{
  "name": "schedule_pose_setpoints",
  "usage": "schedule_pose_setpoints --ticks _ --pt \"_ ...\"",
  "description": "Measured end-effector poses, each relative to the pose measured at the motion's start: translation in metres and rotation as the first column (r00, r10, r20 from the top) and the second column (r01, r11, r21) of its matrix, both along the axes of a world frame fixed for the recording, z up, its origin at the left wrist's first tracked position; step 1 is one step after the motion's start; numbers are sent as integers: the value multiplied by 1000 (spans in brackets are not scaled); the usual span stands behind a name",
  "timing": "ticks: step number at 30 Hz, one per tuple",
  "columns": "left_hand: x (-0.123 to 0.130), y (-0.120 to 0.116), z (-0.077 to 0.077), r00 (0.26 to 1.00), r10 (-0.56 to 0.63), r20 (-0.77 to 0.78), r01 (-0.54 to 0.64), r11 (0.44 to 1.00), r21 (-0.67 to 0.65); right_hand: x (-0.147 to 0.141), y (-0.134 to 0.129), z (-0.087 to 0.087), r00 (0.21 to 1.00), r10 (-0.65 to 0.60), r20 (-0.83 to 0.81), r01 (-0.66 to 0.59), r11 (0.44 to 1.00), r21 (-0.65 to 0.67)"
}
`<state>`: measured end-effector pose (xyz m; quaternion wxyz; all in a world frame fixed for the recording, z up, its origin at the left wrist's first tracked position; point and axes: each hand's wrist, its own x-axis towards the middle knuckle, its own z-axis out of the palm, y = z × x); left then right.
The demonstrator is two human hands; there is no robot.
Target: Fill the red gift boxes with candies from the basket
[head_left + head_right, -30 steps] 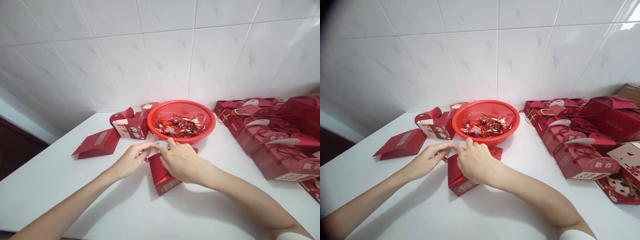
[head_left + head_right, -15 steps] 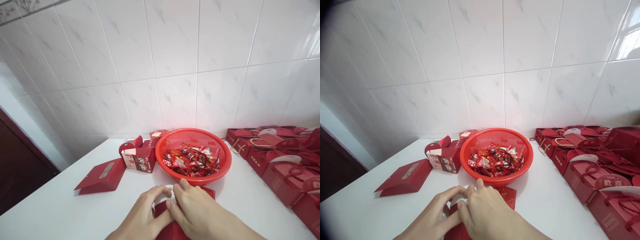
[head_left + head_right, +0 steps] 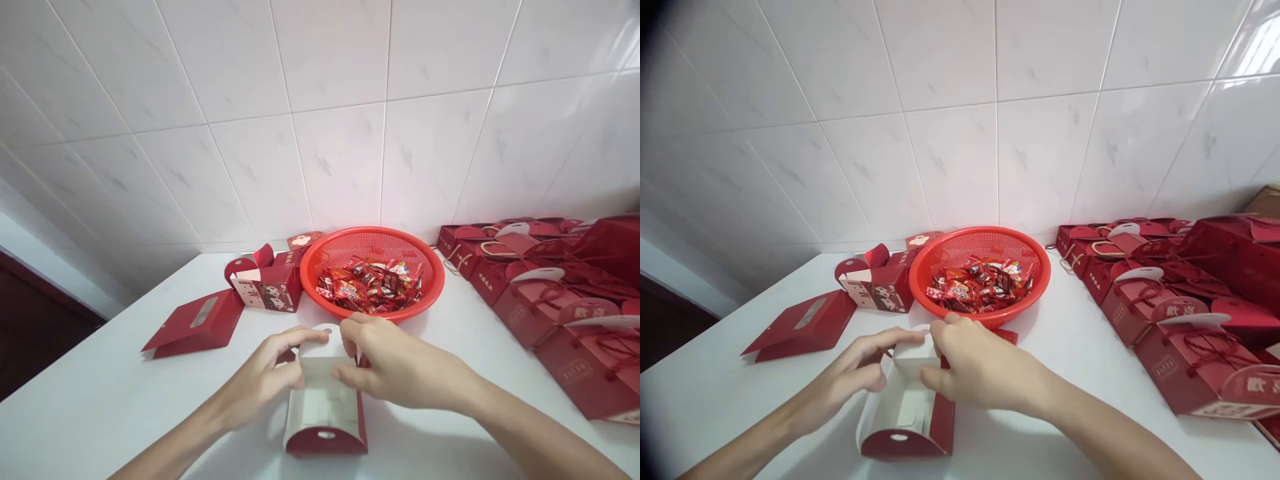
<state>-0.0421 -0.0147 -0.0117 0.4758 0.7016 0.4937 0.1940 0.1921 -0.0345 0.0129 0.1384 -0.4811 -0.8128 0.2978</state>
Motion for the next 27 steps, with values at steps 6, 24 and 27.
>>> schedule_pose_setpoints --ticks 6,24,27 --pt "-10 17 1 968 -217 126 239 951 -197 23 4 13 979 81 185 -93 994 54" --pt "-3 13 -15 973 -203 -110 202 979 -15 15 3 4 821 6 571 -92 988 121" --pt "-3 8 -13 956 -221 -191 235 971 52 10 0 6 847 -58 528 -48 982 184"
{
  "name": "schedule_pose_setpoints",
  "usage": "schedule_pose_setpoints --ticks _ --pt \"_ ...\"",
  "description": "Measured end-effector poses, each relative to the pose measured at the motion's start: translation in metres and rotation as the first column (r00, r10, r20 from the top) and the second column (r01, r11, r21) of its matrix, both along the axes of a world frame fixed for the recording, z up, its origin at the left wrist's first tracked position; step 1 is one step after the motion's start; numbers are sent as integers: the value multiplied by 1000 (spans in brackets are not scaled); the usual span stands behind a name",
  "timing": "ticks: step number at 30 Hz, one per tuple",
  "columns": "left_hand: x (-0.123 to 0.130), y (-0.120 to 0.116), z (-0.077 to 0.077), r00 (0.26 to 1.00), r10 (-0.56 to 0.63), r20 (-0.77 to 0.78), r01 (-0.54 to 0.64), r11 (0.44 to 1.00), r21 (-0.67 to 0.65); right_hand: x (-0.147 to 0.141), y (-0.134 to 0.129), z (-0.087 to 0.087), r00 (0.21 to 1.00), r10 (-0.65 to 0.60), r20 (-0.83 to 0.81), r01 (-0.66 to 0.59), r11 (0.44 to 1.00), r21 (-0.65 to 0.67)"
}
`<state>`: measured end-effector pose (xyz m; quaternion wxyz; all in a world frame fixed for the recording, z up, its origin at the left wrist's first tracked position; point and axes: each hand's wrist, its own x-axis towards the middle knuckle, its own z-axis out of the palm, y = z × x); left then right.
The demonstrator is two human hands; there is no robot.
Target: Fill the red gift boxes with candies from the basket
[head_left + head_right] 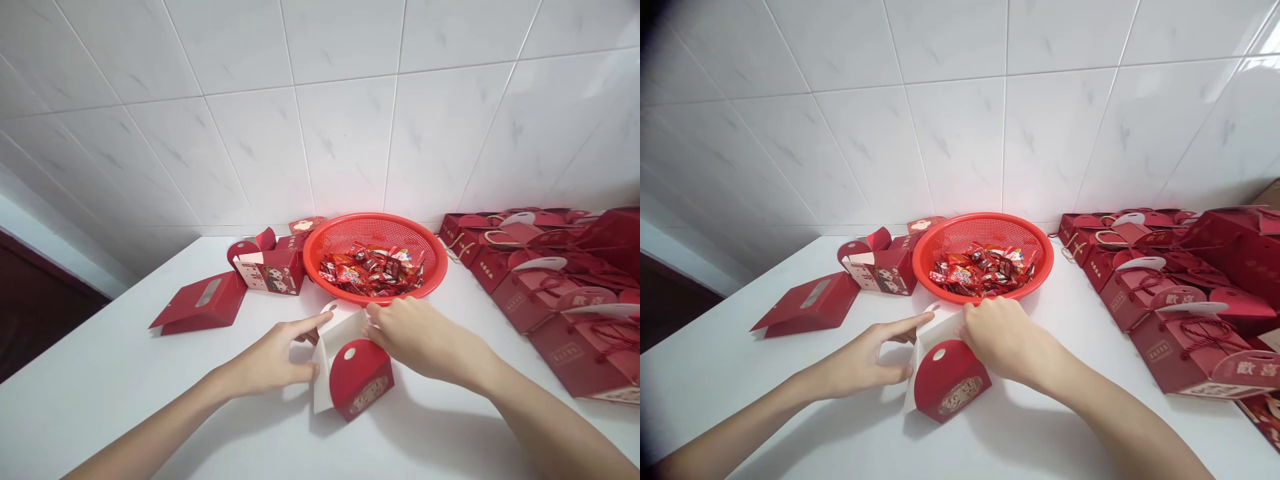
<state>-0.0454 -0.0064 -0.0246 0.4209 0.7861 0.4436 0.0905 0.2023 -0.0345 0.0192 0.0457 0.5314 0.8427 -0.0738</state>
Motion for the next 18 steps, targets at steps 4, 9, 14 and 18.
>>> schedule_pose_setpoints --ticks 4,9,14,18 --pt "1 -8 3 997 -16 -82 24 994 104 -2 -2 3 999 -30 -20 29 999 -17" --pt "4 -11 4 992 -6 -122 20 993 117 20 3 6 982 56 -180 -89 979 -184" --pt "7 -9 3 994 45 -103 -35 995 98 34 6 6 971 97 -219 -155 951 -266" --pt "7 -6 -4 997 52 -62 -44 993 112 16 1 -2 998 4 -68 -12 993 -118"
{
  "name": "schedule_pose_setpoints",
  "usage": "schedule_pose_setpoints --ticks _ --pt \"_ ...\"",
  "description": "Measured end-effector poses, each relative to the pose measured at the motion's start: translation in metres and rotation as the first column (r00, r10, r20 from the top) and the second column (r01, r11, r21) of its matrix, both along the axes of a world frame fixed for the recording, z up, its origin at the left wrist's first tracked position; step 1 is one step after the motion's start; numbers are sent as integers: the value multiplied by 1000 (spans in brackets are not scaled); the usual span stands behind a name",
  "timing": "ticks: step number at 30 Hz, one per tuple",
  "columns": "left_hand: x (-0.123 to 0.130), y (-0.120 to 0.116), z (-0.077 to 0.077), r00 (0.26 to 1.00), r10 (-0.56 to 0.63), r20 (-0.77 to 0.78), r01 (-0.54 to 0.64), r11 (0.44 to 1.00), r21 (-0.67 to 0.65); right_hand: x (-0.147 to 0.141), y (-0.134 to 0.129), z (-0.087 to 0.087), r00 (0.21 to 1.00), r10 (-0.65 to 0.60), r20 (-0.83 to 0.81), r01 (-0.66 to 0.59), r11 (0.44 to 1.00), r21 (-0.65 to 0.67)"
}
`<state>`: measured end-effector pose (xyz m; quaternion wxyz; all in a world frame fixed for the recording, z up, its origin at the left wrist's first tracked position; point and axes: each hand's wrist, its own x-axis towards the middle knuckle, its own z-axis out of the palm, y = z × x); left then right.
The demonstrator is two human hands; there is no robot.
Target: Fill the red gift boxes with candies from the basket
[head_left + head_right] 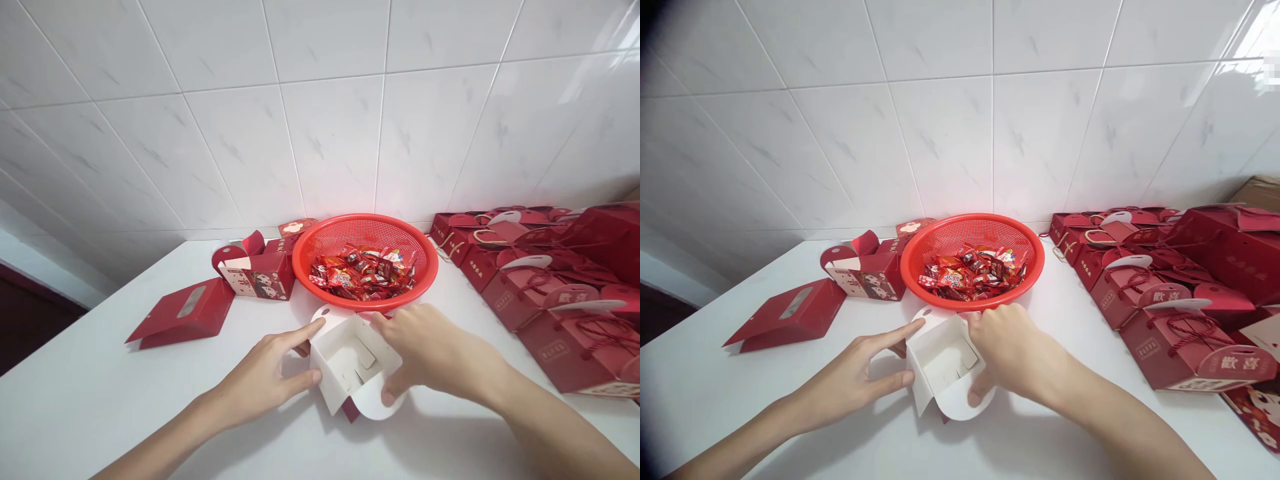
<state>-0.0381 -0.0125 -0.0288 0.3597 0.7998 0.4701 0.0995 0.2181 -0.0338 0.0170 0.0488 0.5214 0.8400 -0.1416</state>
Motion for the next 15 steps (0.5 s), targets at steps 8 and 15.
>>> schedule_pose_setpoints --ticks 8,15 --pt "-8 5 2 996 -83 -29 84 996 16 26 -6 27 994 31 -103 -29 999 26" --pt "-13 7 31 995 -96 -12 97 992 84 73 52 44 967 -166 -195 188 977 97"
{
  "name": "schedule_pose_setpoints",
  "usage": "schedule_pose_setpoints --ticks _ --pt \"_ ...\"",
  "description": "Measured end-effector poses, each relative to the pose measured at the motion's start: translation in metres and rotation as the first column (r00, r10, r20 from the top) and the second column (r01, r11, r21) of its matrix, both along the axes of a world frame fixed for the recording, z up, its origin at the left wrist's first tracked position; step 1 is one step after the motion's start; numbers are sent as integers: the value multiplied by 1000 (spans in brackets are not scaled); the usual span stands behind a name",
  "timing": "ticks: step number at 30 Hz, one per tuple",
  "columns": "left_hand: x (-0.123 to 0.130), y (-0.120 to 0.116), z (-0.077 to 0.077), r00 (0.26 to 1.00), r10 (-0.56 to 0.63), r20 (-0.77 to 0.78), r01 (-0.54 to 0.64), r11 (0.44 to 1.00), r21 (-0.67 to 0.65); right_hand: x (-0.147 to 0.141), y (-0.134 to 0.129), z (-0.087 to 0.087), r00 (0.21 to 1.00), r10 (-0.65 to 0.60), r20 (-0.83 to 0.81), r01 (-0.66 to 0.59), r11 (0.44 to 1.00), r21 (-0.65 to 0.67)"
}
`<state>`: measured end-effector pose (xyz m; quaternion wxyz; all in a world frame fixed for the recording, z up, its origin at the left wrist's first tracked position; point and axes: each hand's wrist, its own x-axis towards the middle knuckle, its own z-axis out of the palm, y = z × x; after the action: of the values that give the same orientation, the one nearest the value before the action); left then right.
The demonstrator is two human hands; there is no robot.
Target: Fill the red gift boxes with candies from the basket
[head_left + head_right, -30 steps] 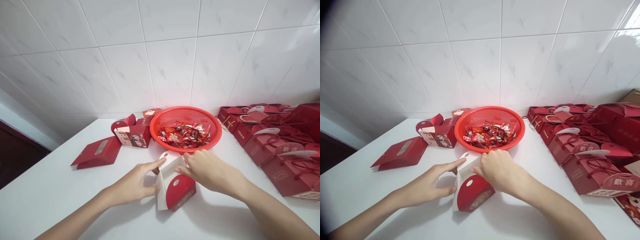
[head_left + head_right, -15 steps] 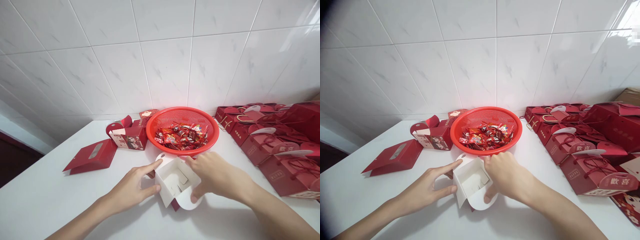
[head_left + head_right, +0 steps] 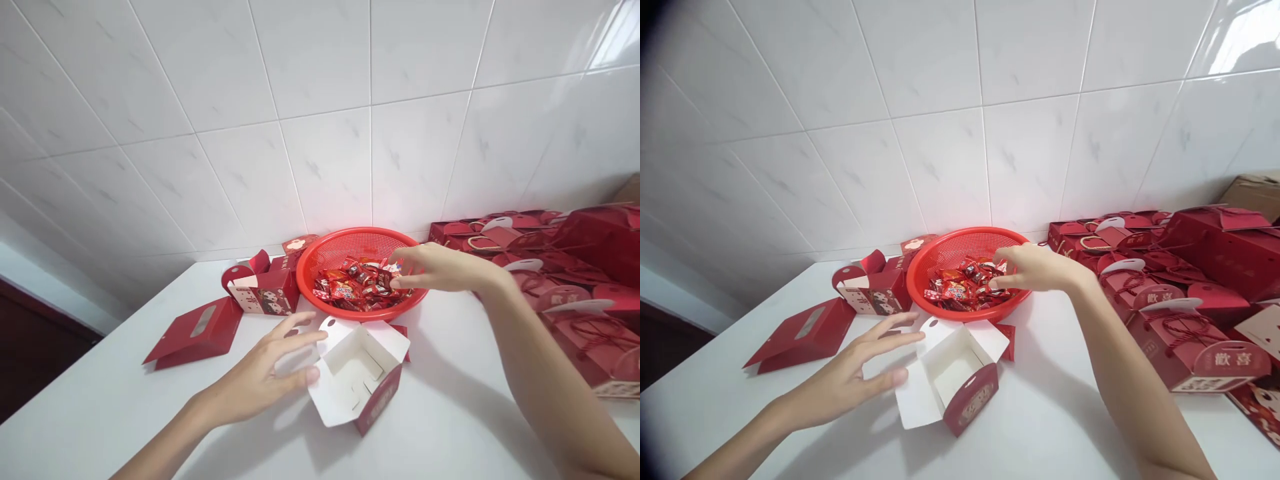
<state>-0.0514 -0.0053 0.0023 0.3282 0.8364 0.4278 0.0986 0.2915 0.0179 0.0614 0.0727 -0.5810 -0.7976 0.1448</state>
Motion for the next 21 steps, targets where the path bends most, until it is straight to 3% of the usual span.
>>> schedule_pose_setpoints --ticks 4,9,13,16,21 --pt "2 8 13 999 26 46 -31 994 101 -13 39 -25 987 6 163 24 982 -187" --pt "24 31 31 998 -55 -27 58 988 144 -40 54 -47 958 14 285 72 955 -289" --pt "59 65 38 978 -191 -90 206 954 216 -52 56 -58 947 51 316 30 969 -245" --pt "88 97 31 948 -290 -133 315 920 231 -51 58 -63 947 53 317 3 985 -175" --pt "129 132 8 857 -389 -337 402 915 -31 -41 67 -61 951 -216 222 200 975 93"
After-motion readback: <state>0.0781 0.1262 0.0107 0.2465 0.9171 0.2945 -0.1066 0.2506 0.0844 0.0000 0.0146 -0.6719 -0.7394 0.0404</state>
